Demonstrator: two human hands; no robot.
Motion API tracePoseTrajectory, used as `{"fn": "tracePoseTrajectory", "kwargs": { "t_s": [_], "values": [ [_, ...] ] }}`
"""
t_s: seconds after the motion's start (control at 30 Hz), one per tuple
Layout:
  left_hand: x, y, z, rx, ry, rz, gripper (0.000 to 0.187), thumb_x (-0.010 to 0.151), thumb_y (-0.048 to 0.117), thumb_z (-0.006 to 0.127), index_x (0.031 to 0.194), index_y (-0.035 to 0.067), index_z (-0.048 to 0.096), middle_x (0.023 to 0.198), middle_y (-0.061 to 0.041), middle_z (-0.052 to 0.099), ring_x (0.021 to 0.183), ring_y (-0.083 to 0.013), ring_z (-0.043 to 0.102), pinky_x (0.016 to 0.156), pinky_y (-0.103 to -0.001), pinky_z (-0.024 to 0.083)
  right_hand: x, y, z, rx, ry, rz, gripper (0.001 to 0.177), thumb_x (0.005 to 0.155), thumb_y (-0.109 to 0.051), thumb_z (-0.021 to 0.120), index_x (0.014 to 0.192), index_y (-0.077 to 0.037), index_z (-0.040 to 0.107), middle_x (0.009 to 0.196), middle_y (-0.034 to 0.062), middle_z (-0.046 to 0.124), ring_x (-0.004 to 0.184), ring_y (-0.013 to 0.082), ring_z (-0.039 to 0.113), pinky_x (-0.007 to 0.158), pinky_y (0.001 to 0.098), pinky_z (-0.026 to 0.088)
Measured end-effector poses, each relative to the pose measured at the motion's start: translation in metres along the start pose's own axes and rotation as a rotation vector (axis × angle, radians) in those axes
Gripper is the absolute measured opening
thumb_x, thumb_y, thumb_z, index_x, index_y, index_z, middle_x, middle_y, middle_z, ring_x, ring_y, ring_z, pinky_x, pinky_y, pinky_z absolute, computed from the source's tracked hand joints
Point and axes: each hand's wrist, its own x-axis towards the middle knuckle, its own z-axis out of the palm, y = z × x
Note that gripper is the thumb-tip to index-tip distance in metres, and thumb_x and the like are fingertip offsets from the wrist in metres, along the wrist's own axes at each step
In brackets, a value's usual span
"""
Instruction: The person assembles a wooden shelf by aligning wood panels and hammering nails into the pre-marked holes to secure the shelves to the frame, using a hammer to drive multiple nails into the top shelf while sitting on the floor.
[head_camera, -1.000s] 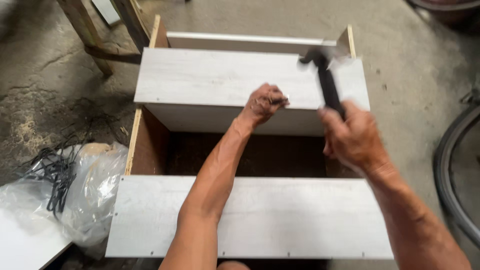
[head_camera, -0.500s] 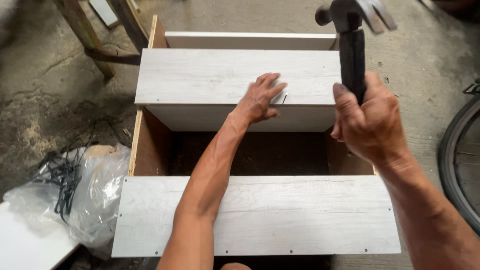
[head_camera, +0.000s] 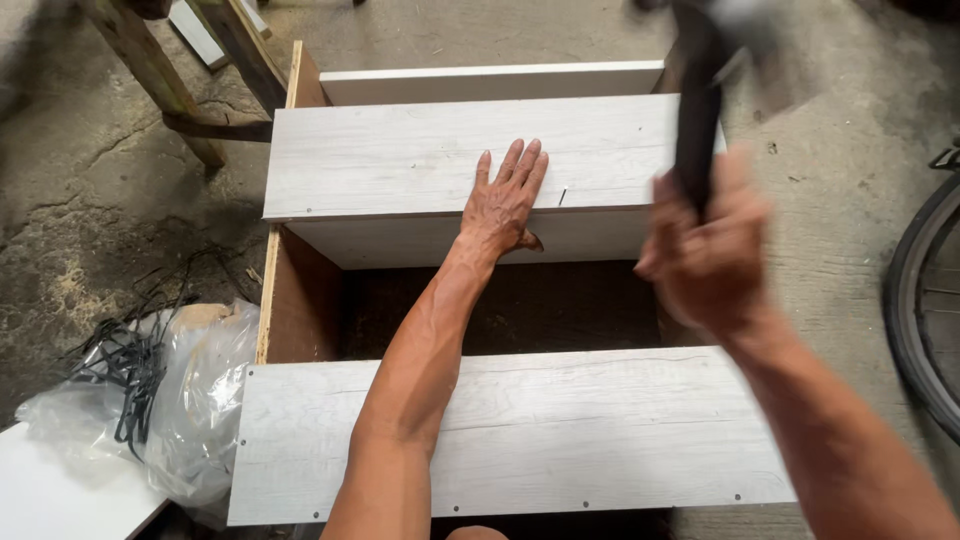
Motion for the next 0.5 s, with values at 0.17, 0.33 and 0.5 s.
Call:
{"fn": "tracePoseTrajectory", "kwargs": {
  "t_s": [0.17,0.33,0.5],
  "values": [
    [-0.007,0.0,-0.003,0.074,-0.056,0.016,0.149,0.046,0.064,0.093,0.161,0.009,0.015,0.17,-0.009,0.013,0.156,-0.0288,0.011,0.124,-0.06,0.016,-0.008,0.014,0.011,-0.173,-0.365,0.508,0.033,0.106,-0.035,0.052,0.095,-0.004,0.053,0.057,0.0058,0.055,0.042,0.0182,0.055,0.035,0.0343,0.05],
    [-0.01,0.004,0.003,0.032,-0.048,0.008,0.15,0.044,0.064,0.093,0.16,0.012,0.014,0.169,-0.007,0.012,0.155,-0.0285,0.011,0.125,-0.06,0.016,-0.015,0.009,-0.02,0.151,0.059,-0.005,0.023,0.11,-0.03,0.05,0.102,-0.009,0.05,0.062,0.0004,0.054,0.048,0.0089,0.059,0.041,0.0238,0.05],
    [-0.012,0.003,-0.001,0.024,-0.049,-0.009,0.15,0.045,0.061,0.095,0.161,0.012,0.014,0.169,-0.006,0.014,0.155,-0.0281,0.011,0.124,-0.06,0.016,-0.021,0.027,0.035,-0.33,-0.337,0.443,0.033,0.104,-0.034,0.059,0.099,-0.003,0.049,0.055,0.0087,0.061,0.046,0.0146,0.063,0.04,0.0283,0.047]
  ]
}}
